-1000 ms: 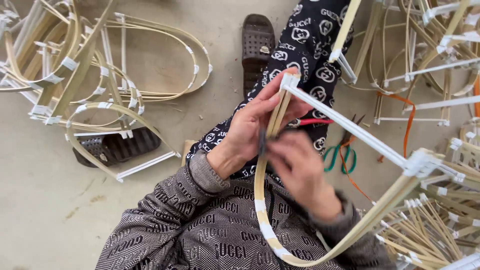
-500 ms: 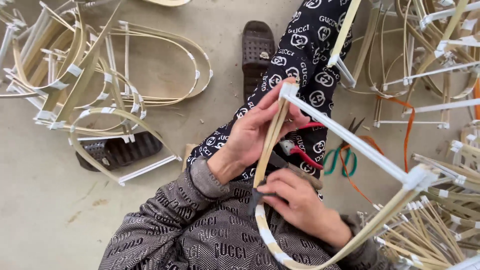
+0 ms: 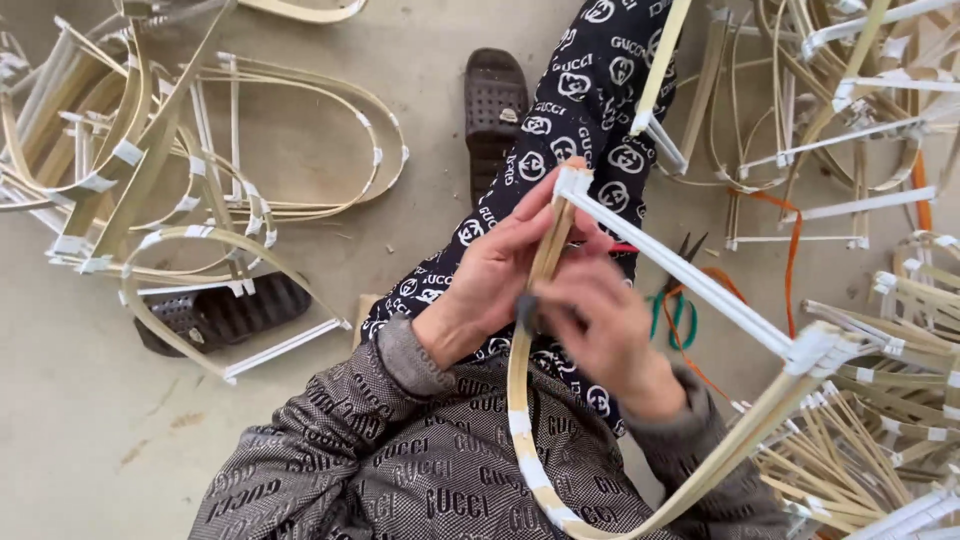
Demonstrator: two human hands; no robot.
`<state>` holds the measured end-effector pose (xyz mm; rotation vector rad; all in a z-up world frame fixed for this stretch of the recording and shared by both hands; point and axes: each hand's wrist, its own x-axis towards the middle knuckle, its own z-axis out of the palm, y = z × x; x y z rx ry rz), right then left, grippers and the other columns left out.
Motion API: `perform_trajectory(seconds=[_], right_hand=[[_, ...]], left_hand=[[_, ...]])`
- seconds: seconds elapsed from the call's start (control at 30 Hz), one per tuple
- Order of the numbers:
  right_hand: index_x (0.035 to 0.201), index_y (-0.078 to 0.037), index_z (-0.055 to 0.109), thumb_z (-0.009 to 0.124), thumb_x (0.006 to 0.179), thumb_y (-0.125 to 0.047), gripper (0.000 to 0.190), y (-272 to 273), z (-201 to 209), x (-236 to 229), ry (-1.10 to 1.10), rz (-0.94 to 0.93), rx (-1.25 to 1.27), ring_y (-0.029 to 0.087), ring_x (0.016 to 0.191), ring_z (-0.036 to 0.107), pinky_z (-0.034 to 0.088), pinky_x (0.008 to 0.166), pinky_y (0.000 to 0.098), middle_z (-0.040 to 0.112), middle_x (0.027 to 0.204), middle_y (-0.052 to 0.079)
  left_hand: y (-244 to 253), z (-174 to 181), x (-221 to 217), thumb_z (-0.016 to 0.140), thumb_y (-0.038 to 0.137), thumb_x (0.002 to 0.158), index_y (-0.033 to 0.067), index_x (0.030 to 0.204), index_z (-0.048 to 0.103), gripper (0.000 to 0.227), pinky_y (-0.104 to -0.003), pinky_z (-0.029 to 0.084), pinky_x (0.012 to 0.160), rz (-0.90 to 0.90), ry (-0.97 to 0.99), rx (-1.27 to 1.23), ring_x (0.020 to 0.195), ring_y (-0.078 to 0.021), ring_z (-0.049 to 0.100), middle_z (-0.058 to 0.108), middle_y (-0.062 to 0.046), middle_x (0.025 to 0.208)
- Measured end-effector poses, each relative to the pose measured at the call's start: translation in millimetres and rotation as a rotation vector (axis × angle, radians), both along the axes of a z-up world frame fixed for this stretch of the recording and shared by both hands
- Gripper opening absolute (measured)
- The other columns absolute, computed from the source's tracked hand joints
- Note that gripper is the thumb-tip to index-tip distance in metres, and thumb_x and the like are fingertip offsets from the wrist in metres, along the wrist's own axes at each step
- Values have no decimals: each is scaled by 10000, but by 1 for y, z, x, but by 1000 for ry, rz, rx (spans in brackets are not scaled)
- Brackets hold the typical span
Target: Assembling arched bamboo frame structures by securing strips with fasteners using pliers.
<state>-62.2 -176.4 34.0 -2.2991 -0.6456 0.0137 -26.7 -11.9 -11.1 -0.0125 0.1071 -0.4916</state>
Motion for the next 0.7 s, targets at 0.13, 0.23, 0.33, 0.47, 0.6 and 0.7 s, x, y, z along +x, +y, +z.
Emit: perform_trajectory(seconds=[0.13, 0.23, 0.33, 0.47, 0.6, 0.7], right_hand=[[1087, -42, 706, 796, 803, 4, 302, 16, 6, -18, 32, 59, 100, 274, 955, 663, 561, 834, 348, 643, 1015, 113], [1006, -54, 699, 842, 760, -10, 287, 9, 9, -42, 464, 243, 206, 267, 930, 695, 562, 791, 340, 654, 993, 116], [1023, -62, 716, 815, 785, 14, 268, 5, 17, -22, 330, 170, 124, 251, 902, 692, 565, 782, 325, 677, 955, 88], [1070, -48, 699, 782, 831, 18, 262, 12, 6, -4, 2, -56, 78, 272, 955, 671, 554, 841, 334, 656, 1011, 105], [1052, -44, 738, 824, 814, 36, 265, 5, 15, -37, 662, 218, 224, 225, 942, 698, 549, 816, 307, 666, 1014, 87], [1138, -16, 719, 681, 841, 107, 324, -11, 38, -5, 521, 107, 169, 219, 1056, 683, 533, 933, 315, 682, 1104, 89]], left_hand=[[9, -7, -2, 460, 133, 1128, 78, 1675, 283, 578, -455, 385, 1207, 45, -1, 26, 1248, -218, 602, 646, -93, 1307], [5, -18, -6, 459, 129, 1152, 71, 1675, 277, 557, -496, 389, 1255, 52, -34, -68, 1281, -252, 606, 641, -121, 1278], [-4, -18, -10, 446, 137, 1169, 88, 1683, 275, 545, -493, 383, 1265, 9, -48, -99, 1296, -267, 599, 632, -136, 1291], [5, -7, -2, 423, 127, 1158, 85, 1690, 284, 551, -450, 359, 1261, 10, -61, -3, 1370, -279, 536, 558, -173, 1452], [14, -6, 4, 393, 134, 1112, 87, 1636, 278, 539, -444, 344, 1262, -7, 19, 24, 1464, -309, 446, 445, -217, 1574], [11, 0, 6, 387, 128, 1104, 87, 1635, 277, 543, -455, 336, 1256, -29, 6, 43, 1480, -322, 421, 401, -211, 1609]])
